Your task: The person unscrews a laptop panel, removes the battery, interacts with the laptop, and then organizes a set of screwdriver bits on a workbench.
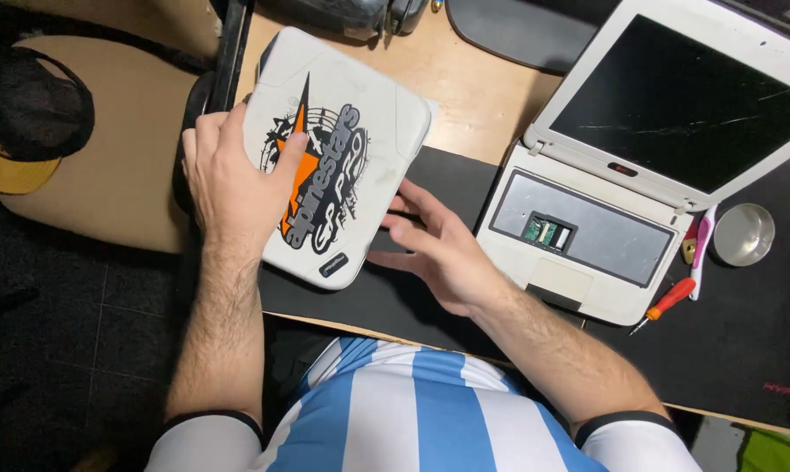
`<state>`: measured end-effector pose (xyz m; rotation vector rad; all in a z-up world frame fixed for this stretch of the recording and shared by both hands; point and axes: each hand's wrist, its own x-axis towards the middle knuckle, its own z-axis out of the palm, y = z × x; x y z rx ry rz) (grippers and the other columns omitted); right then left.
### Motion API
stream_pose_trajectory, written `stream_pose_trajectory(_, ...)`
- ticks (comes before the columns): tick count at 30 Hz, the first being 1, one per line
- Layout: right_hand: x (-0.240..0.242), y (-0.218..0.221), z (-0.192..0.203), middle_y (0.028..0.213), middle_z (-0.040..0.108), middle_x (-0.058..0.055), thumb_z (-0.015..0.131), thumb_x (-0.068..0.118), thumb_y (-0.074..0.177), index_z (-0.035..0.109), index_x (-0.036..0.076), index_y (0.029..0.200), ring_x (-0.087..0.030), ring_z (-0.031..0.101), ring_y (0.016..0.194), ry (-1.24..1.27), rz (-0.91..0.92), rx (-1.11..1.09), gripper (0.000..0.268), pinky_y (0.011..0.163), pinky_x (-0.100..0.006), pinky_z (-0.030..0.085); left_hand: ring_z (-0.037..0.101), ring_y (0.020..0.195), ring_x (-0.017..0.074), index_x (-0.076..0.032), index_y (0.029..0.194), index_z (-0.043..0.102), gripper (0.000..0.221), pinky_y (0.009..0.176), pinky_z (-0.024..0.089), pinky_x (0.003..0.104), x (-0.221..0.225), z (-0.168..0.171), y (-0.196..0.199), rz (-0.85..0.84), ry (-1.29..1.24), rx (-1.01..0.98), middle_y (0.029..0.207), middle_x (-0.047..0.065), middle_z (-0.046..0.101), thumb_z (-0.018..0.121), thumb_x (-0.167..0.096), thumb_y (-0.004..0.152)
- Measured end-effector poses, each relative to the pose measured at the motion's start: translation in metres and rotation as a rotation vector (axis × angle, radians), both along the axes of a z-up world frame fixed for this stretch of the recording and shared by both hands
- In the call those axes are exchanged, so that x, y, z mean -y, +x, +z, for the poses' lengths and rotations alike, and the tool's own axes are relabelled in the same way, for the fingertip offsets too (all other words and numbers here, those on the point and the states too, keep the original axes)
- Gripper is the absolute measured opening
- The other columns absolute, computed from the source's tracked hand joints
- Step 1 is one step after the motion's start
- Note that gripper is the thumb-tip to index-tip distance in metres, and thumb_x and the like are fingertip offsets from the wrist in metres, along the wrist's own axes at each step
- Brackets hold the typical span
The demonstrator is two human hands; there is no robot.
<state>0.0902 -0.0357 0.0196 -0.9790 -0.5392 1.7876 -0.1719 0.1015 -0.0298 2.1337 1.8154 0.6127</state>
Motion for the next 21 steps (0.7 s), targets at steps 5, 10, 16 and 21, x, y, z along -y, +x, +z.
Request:
stream_pose_trajectory(5,0.052,0.002,-0.023,0.157,0.047,-0.027,0.089,0.025,0.103,0.031,-0.016,0.180,-0.045,0.058,0.159,-0.076,-0.041,-0.091,0.104,0.127,-0.084,0.053,0.064,0.119,0.0320,0.005,0.152,0.081,0.071,0.107,0.051,0.051,0.004,0.000,-0.004,-0.175,0.063,0.046,0.128,0.013,0.067,0.100,-0.054,0.117)
stream_pose_trajectory(10,0.091,0.002,-0.035,0.160,0.052,-0.029,0.090,0.029,0.103,0.043,-0.012,0.167,-0.051,0.058,0.166,-0.113,-0.036,-0.237,0.089,0.136,-0.080,0.043,0.070,0.118,0.0346,0.004,0.145,0.086,0.071,0.104,0.053,0.053,0.006,0.005,0.002,-0.381,0.119,0.050,0.125,0.017,0.077,0.097,-0.058,0.114)
stream_pose_trajectory(16,0.120,0.000,-0.054,0.169,0.052,-0.033,0.087,0.037,0.106,0.042,-0.011,0.165,-0.050,0.052,0.173,-0.130,0.006,-0.324,0.088,0.143,-0.068,0.037,0.074,0.112,0.0325,0.000,0.138,0.090,0.061,0.100,0.054,0.049,-0.006,0.007,0.025,-0.603,0.178,0.016,0.122,0.017,0.084,0.096,-0.054,0.112)
stream_pose_trajectory(21,0.115,0.010,-0.054,0.174,0.060,-0.035,0.087,0.038,0.106,0.048,-0.006,0.166,-0.051,0.057,0.170,-0.162,0.045,-0.351,0.084,0.143,-0.064,0.041,0.077,0.115,0.0315,-0.006,0.135,0.092,0.057,0.098,0.059,0.050,-0.033,-0.004,0.051,-0.696,0.250,-0.002,0.123,0.011,0.088,0.099,-0.056,0.110)
